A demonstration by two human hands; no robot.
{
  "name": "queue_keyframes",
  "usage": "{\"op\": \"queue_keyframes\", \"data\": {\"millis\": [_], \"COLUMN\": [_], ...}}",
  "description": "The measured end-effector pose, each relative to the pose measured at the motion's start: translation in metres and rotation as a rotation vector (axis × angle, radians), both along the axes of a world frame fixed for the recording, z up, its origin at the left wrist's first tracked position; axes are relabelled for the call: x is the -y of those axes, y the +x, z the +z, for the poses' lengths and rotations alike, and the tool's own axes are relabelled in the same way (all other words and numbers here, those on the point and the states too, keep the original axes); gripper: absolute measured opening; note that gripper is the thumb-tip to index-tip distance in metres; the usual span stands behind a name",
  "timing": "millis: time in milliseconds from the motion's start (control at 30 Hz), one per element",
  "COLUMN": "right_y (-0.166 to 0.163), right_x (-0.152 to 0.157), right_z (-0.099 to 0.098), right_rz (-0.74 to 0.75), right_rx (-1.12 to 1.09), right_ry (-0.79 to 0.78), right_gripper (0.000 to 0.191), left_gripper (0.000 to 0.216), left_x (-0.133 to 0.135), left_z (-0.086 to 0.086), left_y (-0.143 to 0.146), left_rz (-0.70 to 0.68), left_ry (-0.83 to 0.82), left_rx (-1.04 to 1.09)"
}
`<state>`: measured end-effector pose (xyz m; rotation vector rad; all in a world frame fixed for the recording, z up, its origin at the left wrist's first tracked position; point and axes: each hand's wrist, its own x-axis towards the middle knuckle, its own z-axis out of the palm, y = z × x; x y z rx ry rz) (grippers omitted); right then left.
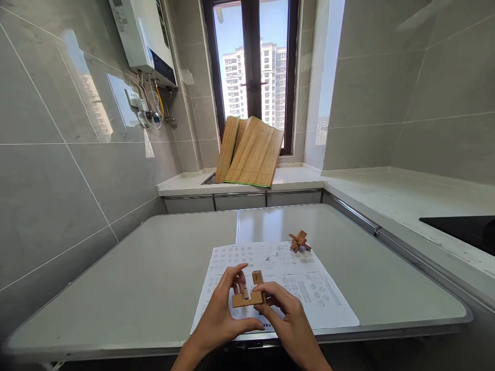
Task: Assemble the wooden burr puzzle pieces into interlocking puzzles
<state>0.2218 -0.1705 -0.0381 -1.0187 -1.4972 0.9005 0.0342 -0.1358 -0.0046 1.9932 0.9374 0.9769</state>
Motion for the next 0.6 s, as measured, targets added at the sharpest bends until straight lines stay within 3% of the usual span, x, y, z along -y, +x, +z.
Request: {"op": "queue_keyframes", "data": {"millis": [100, 200, 300, 367, 500, 600], "right_y": [0.010, 0.018, 0.023, 0.025, 0.025, 0.017], "right_x": [-0.002, -0.003, -0.003, -0.003, 0.000, 0.004], "right_z": [0.001, 0.005, 0.006, 0.005, 0.003, 0.007], "right_rz": [-0.018, 0.016, 0.058, 0.009, -0.193, -0.195], "right_rx": [0.123, 0.228, 0.302, 0.287, 0.109, 0.111], "right_ry": [0.133, 0.225, 0.281, 0.272, 0.098, 0.053], "right_gripper": [0.017, 0.019, 0.021, 0.022, 0.041, 0.035], "left_gripper": [0.070, 0.083, 0.066, 0.055, 0.046, 0.046], "left_x": [-0.003, -0.005, -0.005, -0.004, -0.004, -0.005], "left_z": [-0.006, -0.012, -0.013, -0.011, -0.008, -0.009], "left_y": [-0.008, -0.010, -0.007, -0.005, -0.002, 0.002], "left_rz": [-0.196, -0.337, -0.332, -0.312, -0.179, -0.052], "left_ry": [-0.396, -0.675, -0.712, -0.701, -0.615, -0.534], "left_rx": [0.108, 0.150, 0.207, 0.277, 0.356, 0.367]}}
